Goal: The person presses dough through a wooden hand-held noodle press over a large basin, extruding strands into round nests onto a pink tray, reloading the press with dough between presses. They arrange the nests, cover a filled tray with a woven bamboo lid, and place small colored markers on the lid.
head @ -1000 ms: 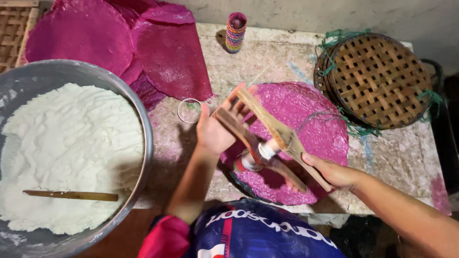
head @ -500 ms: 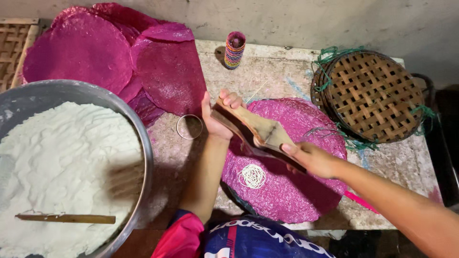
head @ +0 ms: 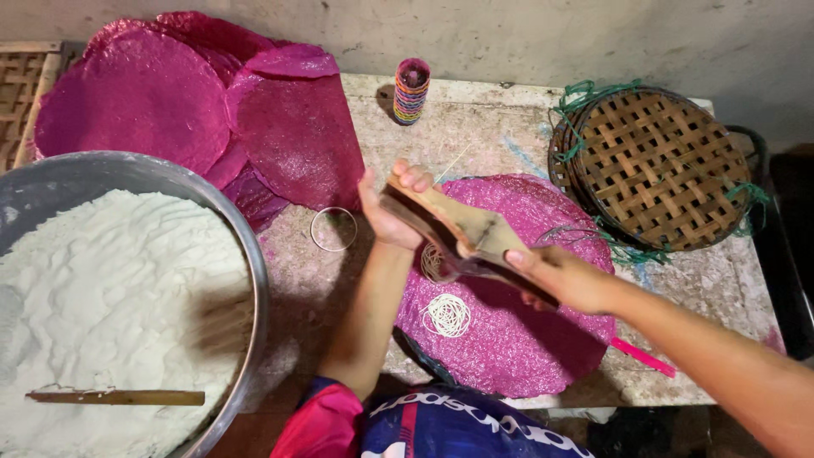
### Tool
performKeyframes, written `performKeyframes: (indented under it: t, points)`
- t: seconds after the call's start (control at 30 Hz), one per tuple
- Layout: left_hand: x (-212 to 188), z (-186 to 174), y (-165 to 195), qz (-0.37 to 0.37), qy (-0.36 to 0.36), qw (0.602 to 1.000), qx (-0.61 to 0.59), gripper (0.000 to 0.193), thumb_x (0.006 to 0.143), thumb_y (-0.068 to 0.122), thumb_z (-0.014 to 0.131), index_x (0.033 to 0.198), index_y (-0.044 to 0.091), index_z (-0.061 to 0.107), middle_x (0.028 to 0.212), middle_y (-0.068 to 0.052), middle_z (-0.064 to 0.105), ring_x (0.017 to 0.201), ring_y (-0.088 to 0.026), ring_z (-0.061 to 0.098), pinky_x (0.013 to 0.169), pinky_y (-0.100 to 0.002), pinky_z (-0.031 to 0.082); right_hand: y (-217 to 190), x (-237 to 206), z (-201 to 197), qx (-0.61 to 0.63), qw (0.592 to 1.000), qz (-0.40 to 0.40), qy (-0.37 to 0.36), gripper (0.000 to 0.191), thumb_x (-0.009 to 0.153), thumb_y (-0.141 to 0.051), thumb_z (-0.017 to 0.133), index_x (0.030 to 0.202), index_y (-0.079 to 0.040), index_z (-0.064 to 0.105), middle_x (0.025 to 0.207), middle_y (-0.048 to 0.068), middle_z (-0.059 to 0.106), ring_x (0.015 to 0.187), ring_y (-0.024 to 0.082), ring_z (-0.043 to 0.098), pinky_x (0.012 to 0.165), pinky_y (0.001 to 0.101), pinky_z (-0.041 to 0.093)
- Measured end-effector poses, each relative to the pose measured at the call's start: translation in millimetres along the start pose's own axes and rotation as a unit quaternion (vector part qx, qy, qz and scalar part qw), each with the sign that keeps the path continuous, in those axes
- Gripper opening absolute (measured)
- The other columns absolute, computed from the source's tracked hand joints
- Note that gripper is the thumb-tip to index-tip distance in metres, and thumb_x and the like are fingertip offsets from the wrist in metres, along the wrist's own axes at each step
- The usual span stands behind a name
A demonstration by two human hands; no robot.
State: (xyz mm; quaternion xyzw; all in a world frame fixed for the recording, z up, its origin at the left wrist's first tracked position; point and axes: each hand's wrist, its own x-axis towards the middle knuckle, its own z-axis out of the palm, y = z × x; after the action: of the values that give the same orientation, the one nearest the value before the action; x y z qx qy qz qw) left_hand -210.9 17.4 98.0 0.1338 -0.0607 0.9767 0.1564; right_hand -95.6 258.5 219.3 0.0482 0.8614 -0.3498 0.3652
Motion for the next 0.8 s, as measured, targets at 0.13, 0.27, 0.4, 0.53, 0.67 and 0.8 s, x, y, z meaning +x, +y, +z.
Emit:
performKeyframes:
  t: [0.13, 0.27, 0.4, 0.53, 0.67, 0.8]
  points:
    - [20.5, 0.9, -19.7, 0.055, -0.020, 0.998, 0.027, 0.046, 0.100, 0.059, 0.049, 0.101, 0.014, 0.053, 0.088, 0.000, 0.052, 0.089, -0.019, 0.051, 0.106, -0.045, 0.045, 11.3, 6.6, -20.1, -0.028, 0.997, -0.031, 0.067, 0.074, 0.094, -0.067, 0.040, 0.077, -0.002, 0.069, 0.063, 0.010, 0.069, 0.056, 0.018, 0.068, 0.055, 0.0339, 0.055]
    - [38.3, -1.3, -6.0, -0.033, 0.083, 0.993, 0.073, 0.049, 0.089, 0.060, 0.047, 0.097, 0.012, 0.054, 0.087, -0.002, 0.057, 0.085, -0.021, 0.057, 0.097, -0.042, 0.051, 23.4, 25.5, -19.4, 0.011, 0.994, -0.076, 0.081, 0.067, 0.097, -0.062, 0.046, 0.080, -0.001, 0.067, 0.067, 0.009, 0.069, 0.060, 0.017, 0.068, 0.057, 0.0322, 0.056]
    - [13.3, -14.7, 6.8, -0.198, 0.244, 0.879, 0.358, 0.053, 0.096, 0.064, 0.034, 0.111, 0.018, 0.057, 0.080, 0.001, 0.060, 0.066, -0.013, 0.046, 0.067, -0.032, 0.036, 38.1, 31.1, -20.2, 0.052, 0.994, -0.083, 0.052, 0.061, 0.095, -0.059, 0.047, 0.085, -0.003, 0.068, 0.067, 0.007, 0.072, 0.060, 0.016, 0.072, 0.057, 0.0322, 0.058]
    - [-15.7, -41.0, 1.4, -0.370, 0.219, 0.725, 0.537, 0.067, 0.099, 0.069, 0.015, 0.124, 0.025, 0.058, 0.072, 0.004, 0.062, 0.045, -0.005, 0.030, 0.040, -0.022, 0.018, 50.9, 33.3, -21.1, 0.073, 0.992, -0.093, 0.040, 0.064, 0.097, -0.060, 0.045, 0.084, -0.002, 0.070, 0.068, 0.007, 0.072, 0.060, 0.015, 0.072, 0.057, 0.0319, 0.058]
    - [-26.9, -56.5, 2.2, -0.356, 0.229, 0.755, 0.501, 0.068, 0.101, 0.065, 0.021, 0.134, 0.015, 0.054, 0.089, -0.005, 0.076, 0.043, -0.005, 0.028, 0.039, -0.022, 0.017, 60.2, 47.1, -9.9, 0.092, 0.987, -0.101, 0.087, 0.057, 0.096, -0.058, 0.047, 0.087, -0.006, 0.070, 0.069, 0.007, 0.073, 0.060, 0.016, 0.071, 0.056, 0.0325, 0.057]
    - [-60.4, -37.5, 12.1, -0.147, 0.060, 0.600, 0.784, 0.054, 0.111, 0.047, 0.035, 0.154, 0.013, 0.044, 0.116, -0.006, 0.073, 0.072, -0.009, 0.042, 0.062, -0.027, 0.034, 75.1, 54.4, -7.3, 0.080, 0.981, -0.111, 0.136, 0.059, 0.099, -0.057, 0.047, 0.083, -0.006, 0.071, 0.068, 0.006, 0.072, 0.060, 0.015, 0.069, 0.057, 0.0311, 0.053]
